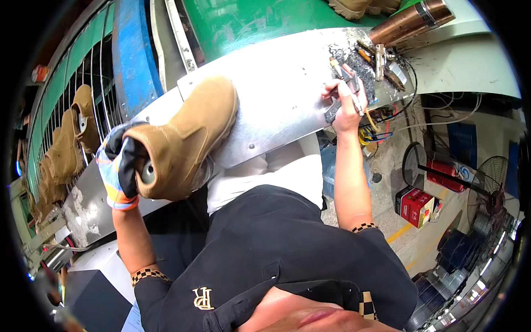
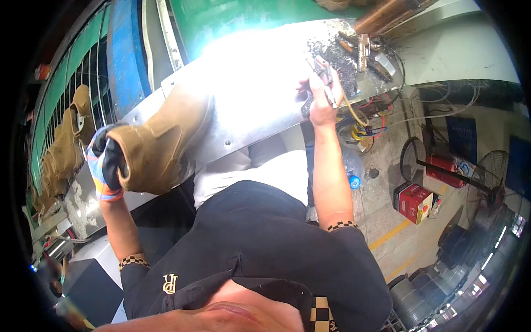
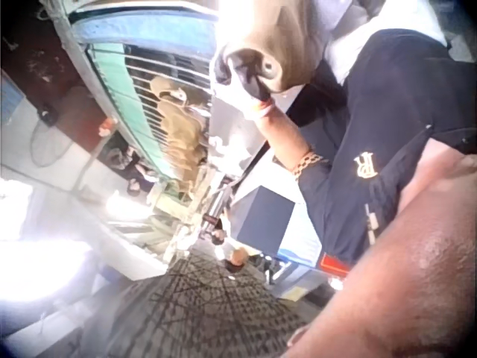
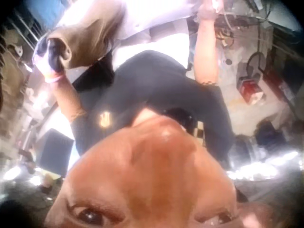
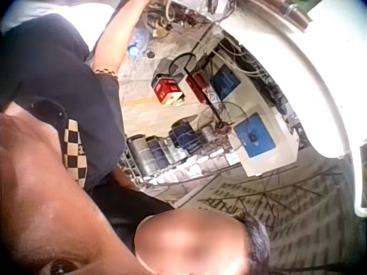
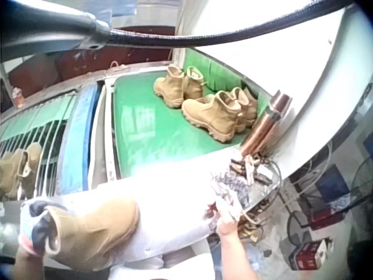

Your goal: The person cleans tan boots using an air nozzle, spraying the exterior and interior before placing them on a moving conveyor belt.

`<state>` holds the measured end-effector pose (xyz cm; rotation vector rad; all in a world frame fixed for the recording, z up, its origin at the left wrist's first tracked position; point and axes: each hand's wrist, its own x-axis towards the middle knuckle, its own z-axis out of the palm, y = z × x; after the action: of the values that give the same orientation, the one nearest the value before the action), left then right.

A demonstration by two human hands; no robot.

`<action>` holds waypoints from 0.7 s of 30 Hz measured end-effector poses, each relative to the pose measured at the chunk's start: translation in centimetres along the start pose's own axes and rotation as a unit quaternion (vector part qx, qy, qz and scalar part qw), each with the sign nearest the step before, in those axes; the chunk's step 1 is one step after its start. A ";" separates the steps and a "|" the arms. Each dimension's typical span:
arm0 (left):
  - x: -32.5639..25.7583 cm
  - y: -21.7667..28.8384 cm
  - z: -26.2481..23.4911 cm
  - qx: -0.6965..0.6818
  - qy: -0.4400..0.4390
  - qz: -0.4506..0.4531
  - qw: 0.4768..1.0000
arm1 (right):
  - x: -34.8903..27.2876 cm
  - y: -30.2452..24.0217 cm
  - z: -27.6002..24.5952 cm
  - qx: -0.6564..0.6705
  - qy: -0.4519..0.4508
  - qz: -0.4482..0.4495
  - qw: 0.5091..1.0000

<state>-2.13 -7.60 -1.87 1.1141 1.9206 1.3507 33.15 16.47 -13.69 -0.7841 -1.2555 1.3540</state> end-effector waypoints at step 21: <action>25.7 -3.0 10.9 0.309 -0.049 0.112 0.943 | -0.2 -0.1 -0.4 0.011 0.021 0.015 1.000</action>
<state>-7.66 19.25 -7.68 1.7013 2.2617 0.7731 33.64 16.40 -13.72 -0.8147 -1.1986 1.3659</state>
